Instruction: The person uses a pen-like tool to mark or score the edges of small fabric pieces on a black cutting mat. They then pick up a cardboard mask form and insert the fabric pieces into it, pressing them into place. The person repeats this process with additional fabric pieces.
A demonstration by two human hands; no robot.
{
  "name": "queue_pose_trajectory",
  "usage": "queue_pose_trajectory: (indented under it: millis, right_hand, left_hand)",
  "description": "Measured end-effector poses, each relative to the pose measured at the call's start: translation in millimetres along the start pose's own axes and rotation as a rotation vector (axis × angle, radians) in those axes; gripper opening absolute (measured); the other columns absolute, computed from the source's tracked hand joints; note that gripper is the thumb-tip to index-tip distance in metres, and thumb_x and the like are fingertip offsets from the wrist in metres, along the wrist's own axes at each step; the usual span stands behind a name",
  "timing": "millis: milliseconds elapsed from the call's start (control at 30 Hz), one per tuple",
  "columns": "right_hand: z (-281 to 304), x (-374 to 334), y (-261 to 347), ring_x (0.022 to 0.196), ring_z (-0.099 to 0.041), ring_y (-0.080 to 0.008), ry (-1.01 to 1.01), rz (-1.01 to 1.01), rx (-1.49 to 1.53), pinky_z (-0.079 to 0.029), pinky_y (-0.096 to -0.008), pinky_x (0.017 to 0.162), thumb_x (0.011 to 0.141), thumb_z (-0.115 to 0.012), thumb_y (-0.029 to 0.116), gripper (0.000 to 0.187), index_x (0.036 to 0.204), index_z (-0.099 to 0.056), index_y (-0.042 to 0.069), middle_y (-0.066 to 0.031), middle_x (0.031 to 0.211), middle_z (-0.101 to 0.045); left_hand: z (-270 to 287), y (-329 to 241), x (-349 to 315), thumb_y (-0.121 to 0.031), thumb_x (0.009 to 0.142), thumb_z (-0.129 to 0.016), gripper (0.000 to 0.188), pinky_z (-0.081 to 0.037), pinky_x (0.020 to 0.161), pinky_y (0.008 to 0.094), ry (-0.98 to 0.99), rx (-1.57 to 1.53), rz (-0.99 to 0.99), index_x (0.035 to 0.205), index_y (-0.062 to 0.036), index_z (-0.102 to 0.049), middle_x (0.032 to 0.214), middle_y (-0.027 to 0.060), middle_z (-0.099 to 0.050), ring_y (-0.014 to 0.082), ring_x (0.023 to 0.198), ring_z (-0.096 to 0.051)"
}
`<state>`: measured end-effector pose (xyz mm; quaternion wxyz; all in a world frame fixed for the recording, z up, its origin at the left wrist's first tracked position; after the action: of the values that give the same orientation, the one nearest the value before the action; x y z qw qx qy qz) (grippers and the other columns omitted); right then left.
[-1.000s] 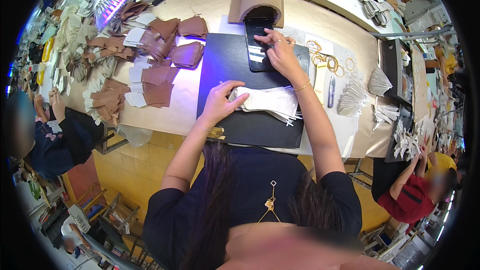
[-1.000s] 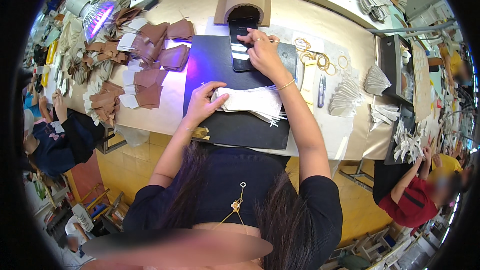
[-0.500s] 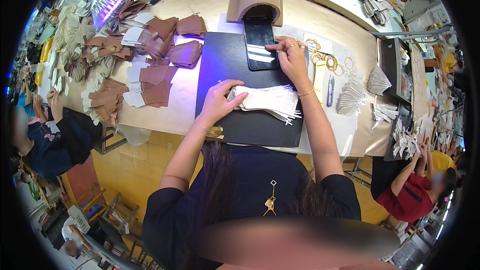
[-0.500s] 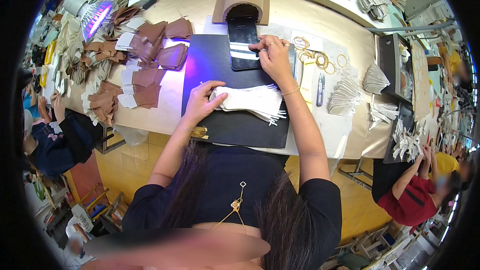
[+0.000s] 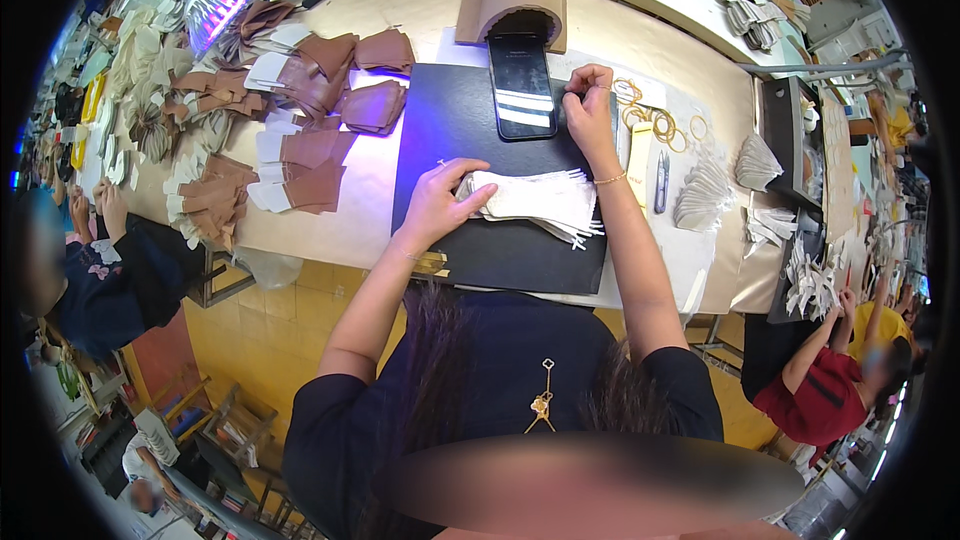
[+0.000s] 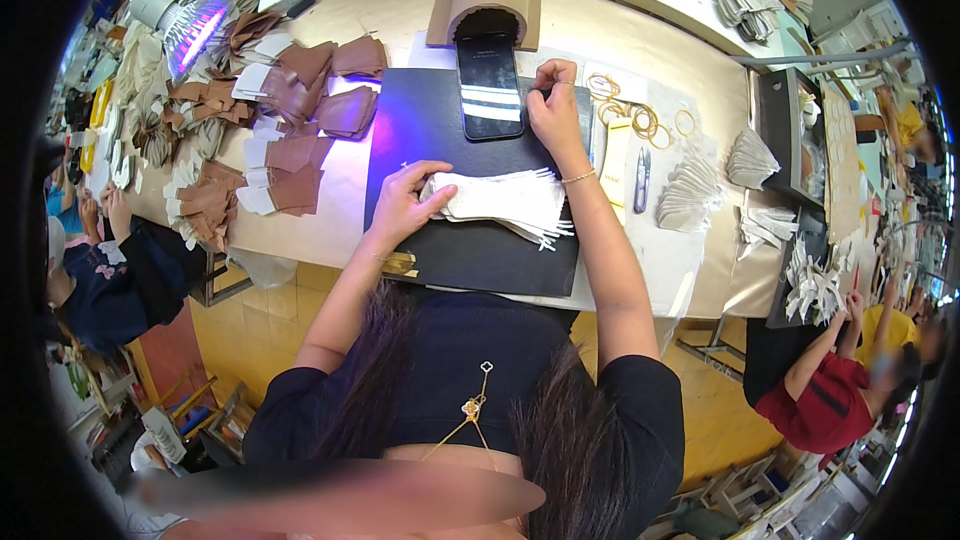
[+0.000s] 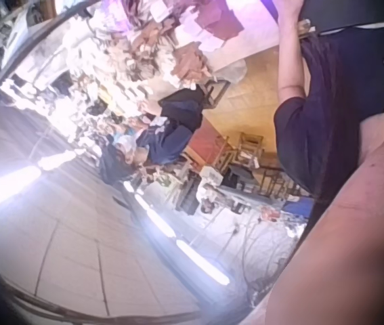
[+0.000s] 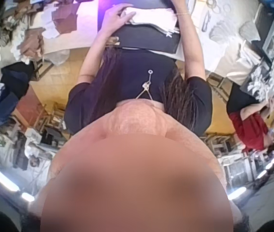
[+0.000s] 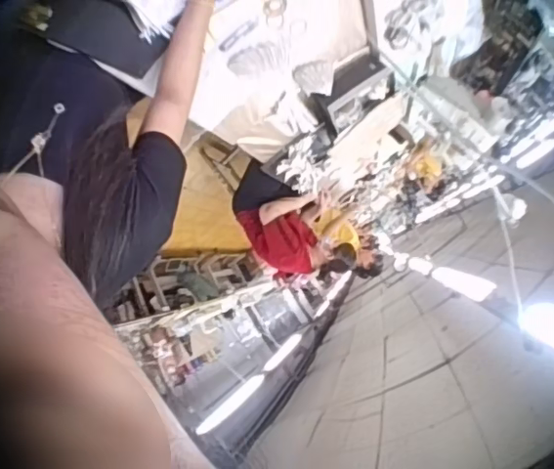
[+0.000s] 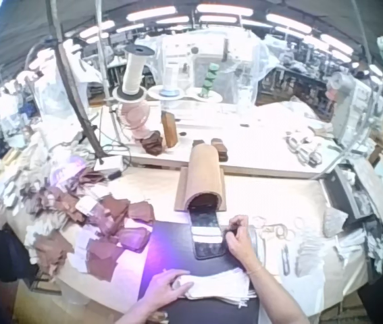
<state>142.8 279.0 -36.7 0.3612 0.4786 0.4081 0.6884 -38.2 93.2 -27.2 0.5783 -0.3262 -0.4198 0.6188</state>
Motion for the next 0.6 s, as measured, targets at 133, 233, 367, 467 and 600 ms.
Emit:
queue_pose_trajectory:
  millis: [133,233,367,467,600]
  right_hand:
    - [3,-1,-8,0.083,-0.052,-0.0143,-0.02,-0.051,0.038,-0.046,-0.0263,0.077,0.079,-0.055,-0.002,0.032,0.109,-0.046,0.006,-0.0052,0.09,-0.05]
    - [1,-4,-3,0.081,-0.052,-0.0138,-0.018,-0.041,-0.014,-0.046,-0.0257,0.075,0.08,-0.057,-0.001,0.029,0.108,-0.052,0.005,-0.0038,0.086,-0.051]
    - [1,-5,-2,0.08,-0.052,-0.0136,-0.028,-0.075,-0.012,-0.046,-0.0254,0.075,0.08,-0.057,0.0,0.027,0.106,-0.056,0.004,-0.0035,0.084,-0.052]
    - [2,-5,1,0.079,-0.053,-0.0139,-0.036,-0.043,-0.015,-0.046,-0.0255,0.075,0.079,-0.057,0.0,0.027,0.106,-0.055,0.004,-0.0035,0.084,-0.052]
    - [3,-5,1,0.078,-0.053,-0.014,-0.042,-0.04,-0.021,-0.046,-0.0258,0.076,0.079,-0.057,0.0,0.027,0.105,-0.056,0.004,-0.0035,0.083,-0.052]
  left_hand:
    - [-2,6,0,-0.028,0.085,-0.079,0.033,-0.051,0.069,0.0315,0.024,-0.014,0.065,0.107,-0.0048,-0.072,0.088,0.0095,-0.07,0.0217,0.074,-0.064]
    - [-1,4,0,-0.027,0.085,-0.079,0.032,-0.051,0.068,0.0312,0.02,-0.006,0.055,0.107,-0.0048,-0.072,0.089,0.0096,-0.07,0.0216,0.074,-0.064]
    - [0,-2,1,-0.027,0.085,-0.079,0.031,-0.051,0.068,0.0314,0.001,0.002,0.006,0.107,-0.0051,-0.072,0.089,0.0102,-0.07,0.0214,0.074,-0.064]
    - [0,1,0,-0.027,0.085,-0.079,0.031,-0.051,0.069,0.0313,0.014,0.003,0.033,0.107,-0.0051,-0.072,0.09,0.0106,-0.07,0.0216,0.075,-0.065]
    - [-1,3,0,-0.027,0.085,-0.079,0.032,-0.051,0.069,0.0311,0.005,-0.012,0.023,0.107,-0.0049,-0.072,0.091,0.0107,-0.071,0.0214,0.075,-0.065]
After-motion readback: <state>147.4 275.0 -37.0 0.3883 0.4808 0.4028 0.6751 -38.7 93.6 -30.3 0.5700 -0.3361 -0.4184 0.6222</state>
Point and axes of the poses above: each hand's wrist, its own x-axis towards the middle knuckle, its own z-axis out of the back of the hand, y = z × x, the point moved 9 cm from there along x, towards the middle knuckle
